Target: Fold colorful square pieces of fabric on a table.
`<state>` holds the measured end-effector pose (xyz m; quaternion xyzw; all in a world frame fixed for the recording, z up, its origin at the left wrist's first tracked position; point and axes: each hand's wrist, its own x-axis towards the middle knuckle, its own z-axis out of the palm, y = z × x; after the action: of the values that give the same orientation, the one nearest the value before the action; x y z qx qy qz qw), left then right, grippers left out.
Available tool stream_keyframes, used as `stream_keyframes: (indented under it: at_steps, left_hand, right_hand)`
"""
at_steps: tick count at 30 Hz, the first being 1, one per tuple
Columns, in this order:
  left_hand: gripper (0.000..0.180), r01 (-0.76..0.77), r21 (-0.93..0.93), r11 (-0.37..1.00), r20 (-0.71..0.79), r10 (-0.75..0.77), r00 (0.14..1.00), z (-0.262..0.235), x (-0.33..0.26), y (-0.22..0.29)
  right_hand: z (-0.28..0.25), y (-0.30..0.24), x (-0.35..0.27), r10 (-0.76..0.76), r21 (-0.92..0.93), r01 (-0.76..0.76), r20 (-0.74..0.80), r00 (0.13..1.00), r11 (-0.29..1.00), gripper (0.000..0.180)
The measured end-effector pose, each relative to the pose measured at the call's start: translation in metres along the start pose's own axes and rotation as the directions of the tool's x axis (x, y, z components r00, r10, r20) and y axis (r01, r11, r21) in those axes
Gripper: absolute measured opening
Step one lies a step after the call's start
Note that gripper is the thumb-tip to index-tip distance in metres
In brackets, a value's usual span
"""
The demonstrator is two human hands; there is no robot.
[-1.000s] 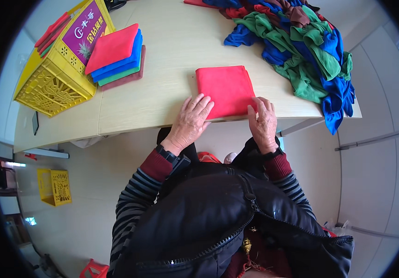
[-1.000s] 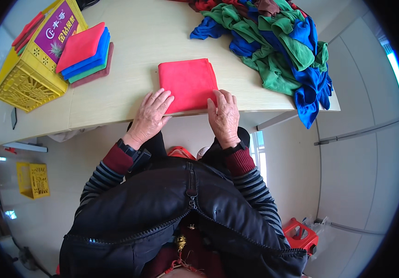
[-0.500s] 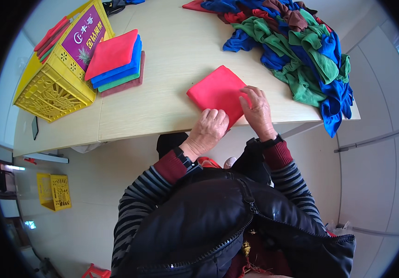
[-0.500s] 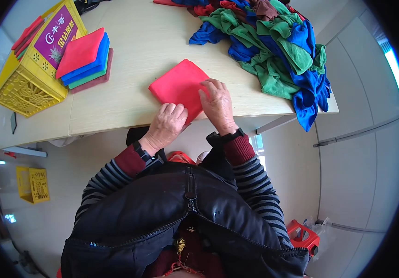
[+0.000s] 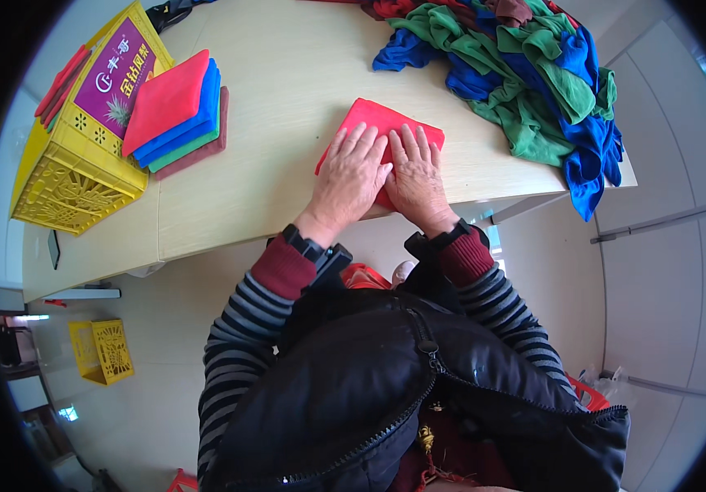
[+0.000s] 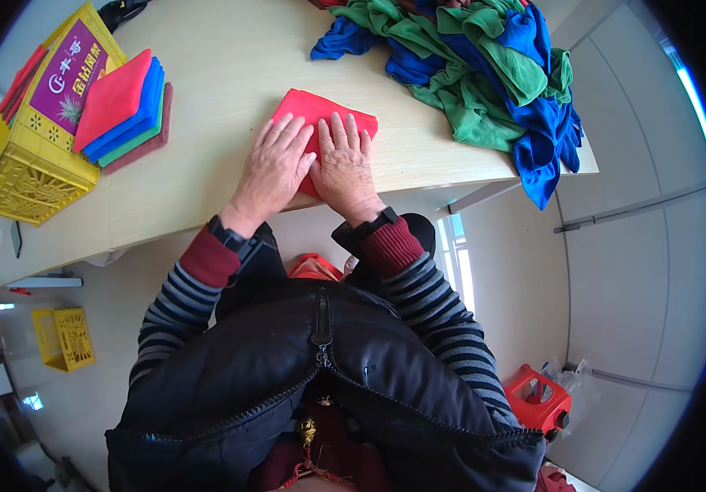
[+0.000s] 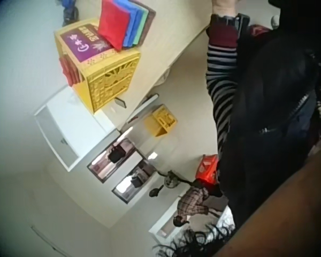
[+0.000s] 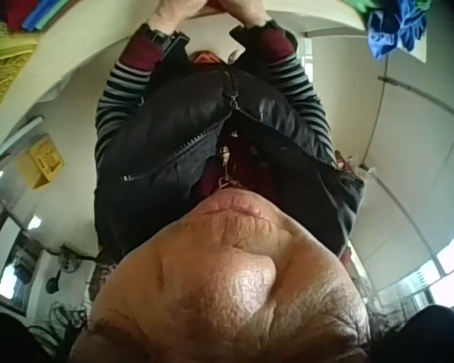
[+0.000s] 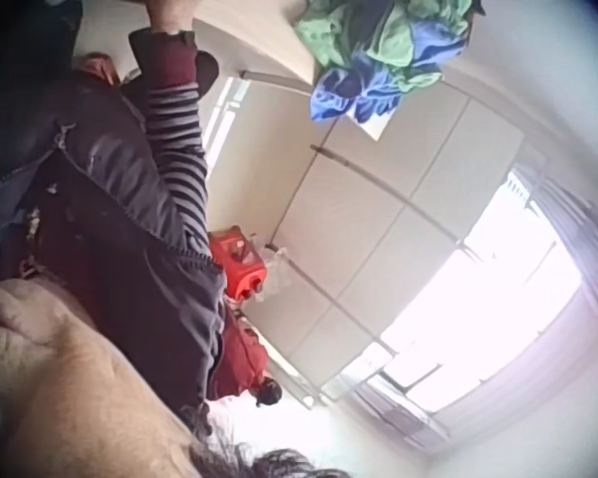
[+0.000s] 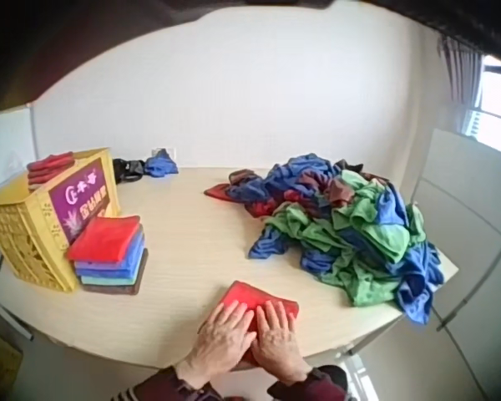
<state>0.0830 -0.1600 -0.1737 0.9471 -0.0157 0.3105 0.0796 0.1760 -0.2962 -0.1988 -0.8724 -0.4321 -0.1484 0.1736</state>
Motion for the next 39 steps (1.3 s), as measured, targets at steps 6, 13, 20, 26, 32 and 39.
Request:
stream_keyframes:
  at_steps: [6, 13, 20, 26, 32, 39]
  left_hand:
    - [0.06, 0.104, -0.006, 0.995, 0.208, -0.101, 0.973, 0.038, -0.003, -0.03]
    - [0.062, 0.198, 0.006, 0.98, 0.249, -0.193, 0.949, 0.037, -0.003, -0.037]
    - [0.063, 0.269, 0.053, 0.962, 0.278, -0.273, 0.921, 0.032, -0.006, -0.043]
    - [0.061, 0.315, 0.13, 0.94, 0.332, -0.341, 0.88, 0.018, -0.007, -0.041]
    - [0.056, 0.212, 0.34, 0.916, 0.284, -0.316, 0.905, 0.002, -0.002, -0.038]
    - [0.053, -0.004, 0.042, 0.999, 0.242, -0.006, 0.97, 0.043, 0.038, -0.035]
  right_hand:
    - [0.007, 0.004, -0.003, 0.053, 0.012, -0.053, 0.044, 0.998, 0.999, 0.065]
    - [0.003, 0.005, -0.003, 0.094, 0.026, -0.096, 0.07, 0.993, 0.995, 0.067]
    - [0.003, 0.014, -0.013, 0.156, 0.127, -0.16, 0.039, 0.987, 0.979, 0.067]
    - [-0.007, 0.021, -0.019, 0.153, 0.043, -0.156, 0.08, 0.985, 0.987, 0.067]
    - [-0.029, 0.027, -0.006, 0.143, -0.065, -0.132, 0.21, 0.967, 0.989, 0.066]
    - [-0.001, 0.017, 0.02, 0.081, -0.011, -0.08, 0.098, 0.992, 0.997, 0.063]
